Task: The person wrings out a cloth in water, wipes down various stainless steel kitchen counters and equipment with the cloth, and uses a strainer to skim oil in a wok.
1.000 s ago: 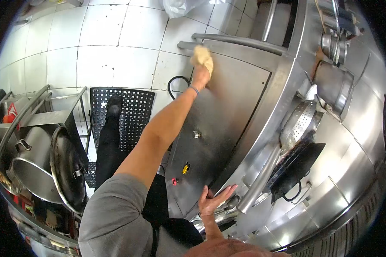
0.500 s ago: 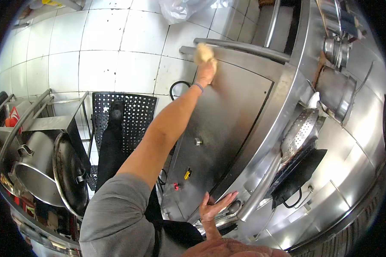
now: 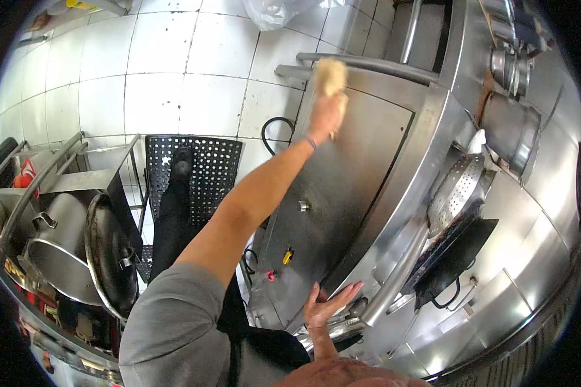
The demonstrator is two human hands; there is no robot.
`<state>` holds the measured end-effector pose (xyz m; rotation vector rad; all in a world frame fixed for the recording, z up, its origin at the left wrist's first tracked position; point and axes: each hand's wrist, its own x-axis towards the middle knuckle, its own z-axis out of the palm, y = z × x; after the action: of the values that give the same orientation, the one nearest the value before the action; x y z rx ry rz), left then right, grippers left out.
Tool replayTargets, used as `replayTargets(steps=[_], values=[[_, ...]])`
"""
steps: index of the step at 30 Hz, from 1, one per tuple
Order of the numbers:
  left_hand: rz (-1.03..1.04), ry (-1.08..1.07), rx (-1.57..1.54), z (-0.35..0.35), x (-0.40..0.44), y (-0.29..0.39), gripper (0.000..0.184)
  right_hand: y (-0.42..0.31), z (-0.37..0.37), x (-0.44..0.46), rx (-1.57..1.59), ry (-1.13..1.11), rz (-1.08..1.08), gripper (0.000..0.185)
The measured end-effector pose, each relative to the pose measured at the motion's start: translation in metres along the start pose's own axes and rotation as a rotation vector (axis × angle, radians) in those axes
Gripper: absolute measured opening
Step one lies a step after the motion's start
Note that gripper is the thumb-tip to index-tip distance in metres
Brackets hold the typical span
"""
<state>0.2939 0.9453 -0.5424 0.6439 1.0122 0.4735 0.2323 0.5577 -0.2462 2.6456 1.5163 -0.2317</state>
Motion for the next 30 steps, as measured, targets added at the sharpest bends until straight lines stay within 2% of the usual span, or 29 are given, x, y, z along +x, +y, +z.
replayTargets(steps=[1, 4, 7, 9, 10, 13, 15, 16, 19, 21, 23, 24, 25, 28, 29, 30], values=[[0.030, 0.127, -0.134, 0.000, 0.013, -0.019, 0.044, 0.003, 0.002, -0.001, -0.007, 0.008, -0.004, 0.094], [0.003, 0.259, -0.146, 0.026, -0.046, -0.033, 0.038, -0.002, -0.005, -0.002, -0.035, 0.011, -0.011, 0.094], [0.214, 0.238, -0.160, 0.075, -0.190, -0.033, 0.057, -0.002, -0.003, 0.000, 0.004, 0.014, -0.019, 0.093], [0.304, 0.311, -0.119, 0.094, -0.214, -0.045, 0.057, -0.001, -0.002, 0.001, 0.012, 0.024, -0.037, 0.093], [0.268, 0.311, -0.132, 0.096, -0.205, -0.062, 0.058, -0.001, -0.002, 0.000, 0.013, 0.030, -0.042, 0.093], [0.081, 0.535, -0.086, 0.076, -0.133, -0.101, 0.061, -0.002, -0.003, 0.001, -0.019, 0.019, -0.035, 0.093], [-0.328, 0.328, -0.778, 0.020, -0.081, -0.110, 0.034, -0.001, 0.000, 0.002, -0.001, 0.033, -0.031, 0.095], [-0.368, 0.283, -0.820, 0.008, -0.065, -0.134, 0.027, -0.002, 0.001, -0.001, 0.012, 0.039, -0.024, 0.095], [-0.366, 0.404, -0.623, 0.028, -0.066, -0.158, 0.026, 0.002, 0.001, -0.002, -0.023, 0.042, -0.044, 0.098], [-0.084, 0.453, -0.227, 0.074, -0.125, -0.155, 0.057, 0.005, 0.001, -0.004, -0.035, 0.060, -0.048, 0.100], [0.126, 0.146, -0.235, 0.073, -0.228, -0.081, 0.079, 0.007, 0.001, -0.005, -0.048, 0.064, -0.053, 0.101], [0.159, 0.090, -0.200, 0.076, -0.255, -0.067, 0.078, 0.005, 0.000, -0.005, -0.058, 0.060, -0.053, 0.101], [0.163, 0.092, -0.269, 0.082, -0.250, -0.083, 0.078, 0.004, 0.000, -0.002, -0.065, 0.064, -0.057, 0.101], [0.069, 0.289, -0.271, 0.082, -0.210, -0.085, 0.077, -0.001, -0.002, -0.001, -0.046, 0.041, -0.051, 0.101], [0.084, 0.451, -0.112, 0.090, -0.169, -0.127, 0.058, 0.000, -0.003, -0.003, -0.048, 0.043, -0.049, 0.100], [-0.043, 0.106, -0.282, 0.048, -0.163, -0.097, 0.053, 0.000, -0.002, -0.004, -0.050, 0.047, -0.048, 0.099]])
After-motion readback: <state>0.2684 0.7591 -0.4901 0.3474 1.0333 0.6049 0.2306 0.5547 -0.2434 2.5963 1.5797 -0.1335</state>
